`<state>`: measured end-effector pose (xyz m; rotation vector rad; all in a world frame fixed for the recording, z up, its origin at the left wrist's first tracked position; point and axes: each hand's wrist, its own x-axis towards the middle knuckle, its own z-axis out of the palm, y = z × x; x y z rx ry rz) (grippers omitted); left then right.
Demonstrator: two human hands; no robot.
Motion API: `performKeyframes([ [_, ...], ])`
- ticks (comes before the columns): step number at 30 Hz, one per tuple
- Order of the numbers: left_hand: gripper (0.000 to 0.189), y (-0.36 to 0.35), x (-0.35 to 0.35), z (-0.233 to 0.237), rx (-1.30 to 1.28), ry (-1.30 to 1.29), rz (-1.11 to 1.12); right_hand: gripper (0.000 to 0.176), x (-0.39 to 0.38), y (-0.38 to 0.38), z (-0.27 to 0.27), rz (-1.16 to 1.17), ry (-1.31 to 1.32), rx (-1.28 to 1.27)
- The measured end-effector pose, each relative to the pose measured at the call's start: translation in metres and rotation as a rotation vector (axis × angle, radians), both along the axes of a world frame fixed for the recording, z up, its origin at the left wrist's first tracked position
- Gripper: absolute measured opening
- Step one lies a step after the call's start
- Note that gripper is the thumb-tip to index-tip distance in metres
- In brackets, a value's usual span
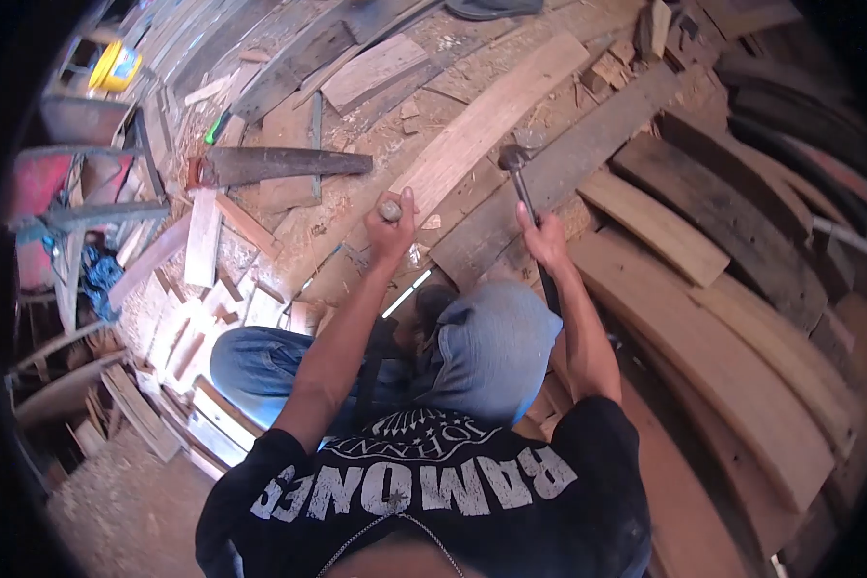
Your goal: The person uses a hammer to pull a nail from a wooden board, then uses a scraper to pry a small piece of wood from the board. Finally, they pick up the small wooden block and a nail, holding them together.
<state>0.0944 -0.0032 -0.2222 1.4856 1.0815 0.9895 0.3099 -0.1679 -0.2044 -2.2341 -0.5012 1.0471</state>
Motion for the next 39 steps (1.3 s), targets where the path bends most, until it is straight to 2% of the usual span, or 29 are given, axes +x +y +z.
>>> performKeyframes([
  [1, 0.030, -0.002, 0.001, -0.004, 0.065, 0.024, 0.013, 0.057, -0.005, -0.001, 0.015, 0.035, -0.006, -0.009],
  [3, 0.027, -0.007, 0.007, 0.003, 0.170, 0.000, 0.050, 0.050, -0.015, 0.001, 0.043, 0.128, 0.203, 0.113],
  [8, 0.026, -0.010, 0.017, -0.005, 0.266, -0.032, 0.072, 0.045, -0.040, 0.015, 0.113, 0.438, 0.249, 0.209],
  [12, 0.024, -0.010, 0.017, -0.009, 0.280, -0.030, 0.083, 0.042, -0.038, 0.025, 0.125, 0.672, 0.245, 0.232],
  [16, 0.024, -0.008, 0.018, -0.013, 0.215, -0.060, 0.113, 0.041, -0.038, 0.032, 0.129, 0.682, 0.282, 0.157],
  [19, 0.026, -0.009, 0.016, -0.015, 0.300, -0.026, 0.130, 0.040, -0.042, 0.035, 0.139, 0.671, 0.236, 0.166],
  [22, 0.016, -0.011, 0.018, -0.017, 0.223, -0.060, 0.077, 0.041, -0.040, 0.038, 0.140, 0.675, 0.263, 0.165],
  [25, 0.016, -0.009, 0.021, -0.015, 0.173, -0.105, 0.072, 0.040, -0.037, 0.042, 0.138, 0.755, 0.236, 0.157],
  [27, 0.027, -0.010, 0.021, -0.014, 0.184, -0.116, 0.110, 0.041, -0.040, 0.043, 0.144, 0.754, 0.223, 0.171],
  [31, 0.028, -0.011, 0.022, -0.022, 0.253, -0.162, 0.089, 0.041, -0.041, 0.045, 0.144, 0.755, 0.231, 0.116],
  [37, 0.028, -0.011, 0.026, -0.021, 0.158, -0.146, 0.066, 0.040, -0.045, 0.043, 0.144, 0.764, 0.208, 0.180],
  [39, 0.027, -0.010, 0.025, -0.018, 0.222, -0.130, 0.073, 0.040, -0.047, 0.042, 0.136, 0.727, 0.239, 0.137],
])
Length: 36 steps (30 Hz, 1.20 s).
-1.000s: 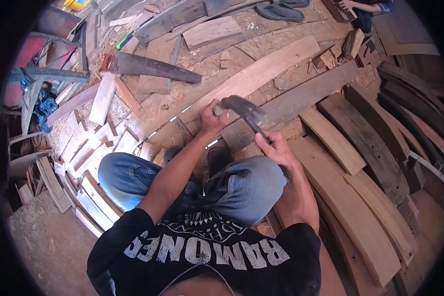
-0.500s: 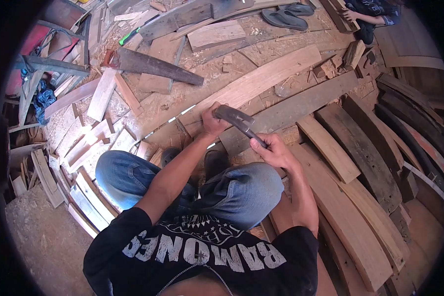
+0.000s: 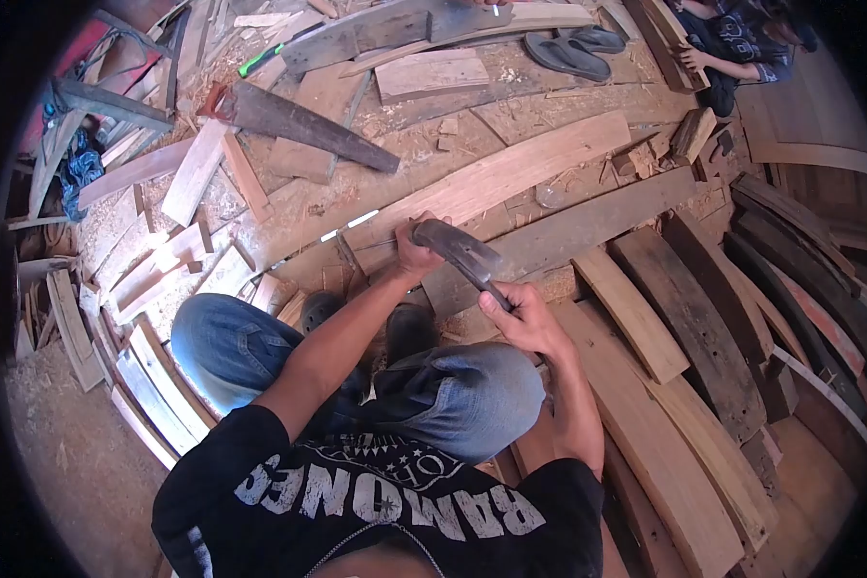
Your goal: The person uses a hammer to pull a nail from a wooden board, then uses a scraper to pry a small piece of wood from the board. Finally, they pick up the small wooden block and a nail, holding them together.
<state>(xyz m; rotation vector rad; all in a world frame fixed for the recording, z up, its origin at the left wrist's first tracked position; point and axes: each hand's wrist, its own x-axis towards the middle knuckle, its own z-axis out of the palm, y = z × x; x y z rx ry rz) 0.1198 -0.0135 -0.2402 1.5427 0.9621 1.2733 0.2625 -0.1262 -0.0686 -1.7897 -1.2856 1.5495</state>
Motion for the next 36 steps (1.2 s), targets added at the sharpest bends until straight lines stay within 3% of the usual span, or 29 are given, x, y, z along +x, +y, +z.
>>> performKeyframes([
  [4, 0.034, 0.005, 0.005, -0.006, 0.036, 0.004, 0.029, 0.043, -0.002, -0.004, -0.001, -0.041, -0.021, 0.005],
  [6, 0.024, 0.005, 0.003, -0.006, 0.042, -0.029, 0.001, 0.043, -0.001, -0.009, -0.002, -0.056, -0.022, 0.013],
  [9, 0.023, 0.008, 0.000, -0.004, 0.137, 0.080, 0.005, 0.042, -0.004, -0.003, 0.003, -0.064, -0.059, 0.013],
  [12, 0.017, 0.004, 0.002, -0.006, 0.099, 0.023, -0.020, 0.041, -0.010, 0.007, 0.018, -0.053, -0.161, 0.040],
  [16, 0.014, 0.006, 0.008, -0.009, 0.116, -0.005, 0.034, 0.040, 0.005, -0.008, -0.003, -0.083, -0.174, 0.004],
  [23, 0.012, 0.005, 0.005, -0.009, -0.005, 0.087, 0.012, 0.026, -0.007, -0.008, -0.003, -0.210, -0.119, 0.142],
  [25, 0.011, 0.002, 0.012, -0.011, 0.167, 0.117, 0.048, 0.024, -0.007, -0.013, -0.009, -0.202, -0.106, 0.137],
  [27, 0.011, -0.005, 0.017, -0.015, 0.160, 0.137, 0.084, 0.022, -0.005, -0.017, -0.018, -0.198, -0.169, 0.191],
  [29, 0.011, -0.007, 0.021, -0.020, 0.169, 0.105, 0.102, 0.023, -0.008, -0.021, -0.022, -0.187, -0.195, 0.202],
  [31, 0.011, -0.006, 0.024, -0.019, 0.175, 0.124, 0.117, 0.025, -0.013, -0.021, -0.021, -0.307, -0.047, 0.108],
  [36, 0.018, 0.002, 0.026, -0.012, 0.155, 0.109, 0.182, 0.030, -0.015, -0.031, -0.017, -0.351, -0.111, 0.152],
])
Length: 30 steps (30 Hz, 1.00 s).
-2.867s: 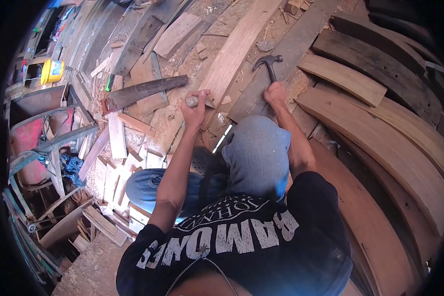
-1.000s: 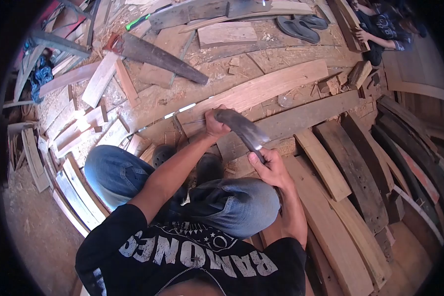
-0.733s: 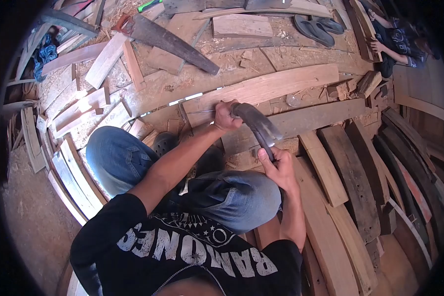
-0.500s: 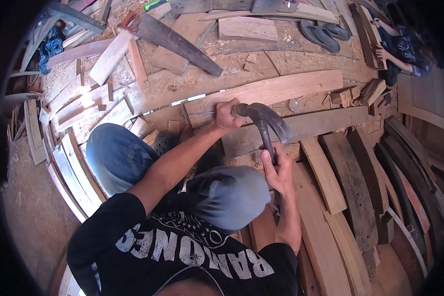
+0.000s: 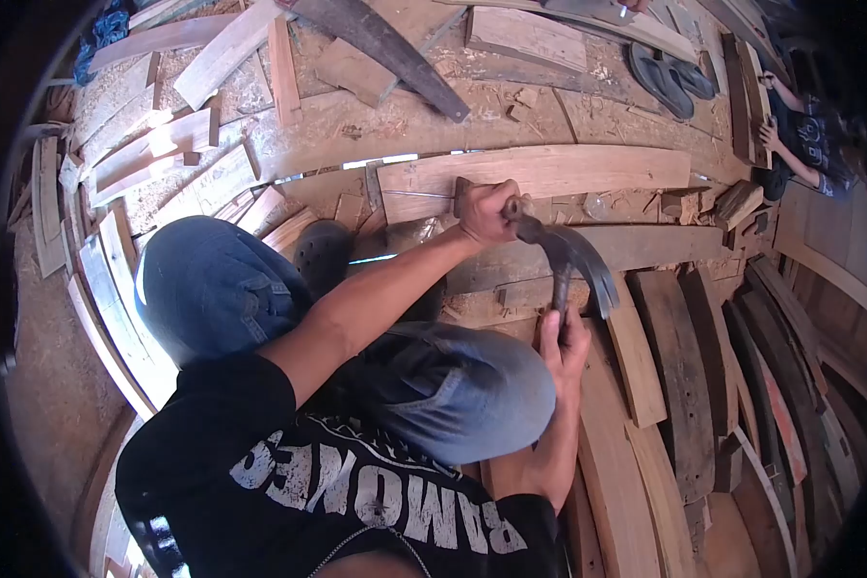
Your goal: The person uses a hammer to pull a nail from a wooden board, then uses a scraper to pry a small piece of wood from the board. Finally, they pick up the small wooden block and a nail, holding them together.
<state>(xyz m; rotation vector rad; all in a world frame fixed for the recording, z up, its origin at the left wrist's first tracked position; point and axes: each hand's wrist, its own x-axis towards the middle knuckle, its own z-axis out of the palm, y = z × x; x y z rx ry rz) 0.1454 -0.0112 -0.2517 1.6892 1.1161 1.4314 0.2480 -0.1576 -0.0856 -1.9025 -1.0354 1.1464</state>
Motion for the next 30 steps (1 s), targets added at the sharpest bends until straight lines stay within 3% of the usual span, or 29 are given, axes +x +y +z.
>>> performKeyframes([
  [5, 0.027, -0.001, 0.001, -0.006, 0.071, -0.022, 0.058, 0.032, -0.006, -0.010, -0.008, -0.124, 0.047, -0.014],
  [11, 0.028, -0.008, 0.003, -0.019, 0.001, -0.084, -0.065, 0.035, -0.018, 0.000, -0.008, -0.054, 0.008, -0.045],
  [16, 0.029, 0.001, -0.005, -0.011, 0.092, -0.140, 0.005, 0.039, -0.031, 0.010, 0.002, -0.035, 0.033, -0.001],
  [19, 0.029, 0.000, -0.012, -0.004, -0.036, -0.174, -0.054, 0.040, -0.035, 0.018, 0.011, -0.027, -0.021, -0.134],
  [25, 0.025, -0.001, -0.012, -0.012, -0.002, -0.128, -0.007, 0.035, -0.035, 0.018, 0.005, 0.026, -0.029, 0.002],
  [30, 0.026, -0.002, -0.013, -0.010, -0.007, -0.138, -0.036, 0.039, -0.038, 0.024, 0.012, -0.007, -0.068, -0.110],
])
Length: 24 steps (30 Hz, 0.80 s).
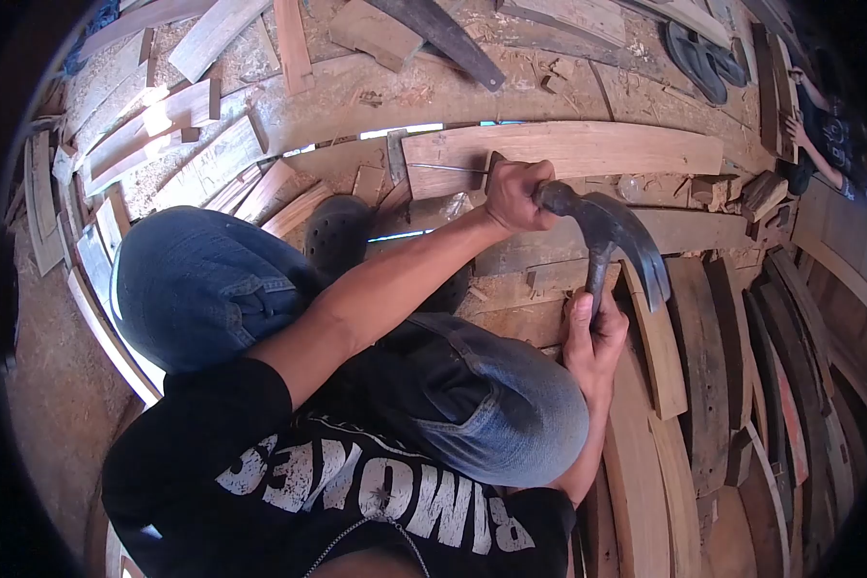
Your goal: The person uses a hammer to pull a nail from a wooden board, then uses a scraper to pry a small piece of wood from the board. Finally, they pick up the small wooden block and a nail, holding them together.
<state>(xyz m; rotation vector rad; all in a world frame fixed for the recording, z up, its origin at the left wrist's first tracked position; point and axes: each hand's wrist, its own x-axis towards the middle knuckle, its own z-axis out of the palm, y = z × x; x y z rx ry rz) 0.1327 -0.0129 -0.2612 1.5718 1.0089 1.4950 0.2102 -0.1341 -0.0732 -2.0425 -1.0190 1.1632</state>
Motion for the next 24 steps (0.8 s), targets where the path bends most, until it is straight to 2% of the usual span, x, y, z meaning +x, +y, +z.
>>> performKeyframes([
  [2, 0.022, 0.001, 0.001, 0.001, -0.035, -0.018, 0.014, 0.038, -0.004, 0.000, 0.003, -0.060, 0.082, 0.036],
  [7, 0.018, 0.007, -0.004, 0.010, -0.047, -0.066, 0.029, 0.037, -0.001, -0.002, 0.001, -0.064, 0.057, -0.002],
  [10, 0.018, 0.004, -0.001, 0.005, -0.065, -0.017, 0.059, 0.037, -0.002, -0.004, -0.001, -0.098, 0.058, 0.023],
  [12, 0.026, 0.002, -0.001, 0.002, -0.001, 0.035, 0.044, 0.037, -0.002, -0.007, -0.001, -0.115, 0.066, 0.037],
  [14, 0.025, 0.001, 0.000, 0.002, 0.012, 0.034, 0.043, 0.036, 0.001, -0.005, 0.001, -0.034, -0.006, -0.003],
  [17, 0.024, 0.003, 0.001, 0.006, 0.016, 0.016, 0.055, 0.036, 0.004, -0.009, 0.002, -0.073, 0.018, 0.075],
  [20, 0.023, 0.002, -0.001, 0.007, 0.009, -0.003, 0.050, 0.036, 0.002, -0.003, 0.007, -0.076, 0.044, -0.006],
  [24, 0.021, 0.003, 0.001, 0.003, 0.003, 0.045, 0.051, 0.036, 0.003, -0.005, 0.006, -0.047, 0.008, 0.026],
])
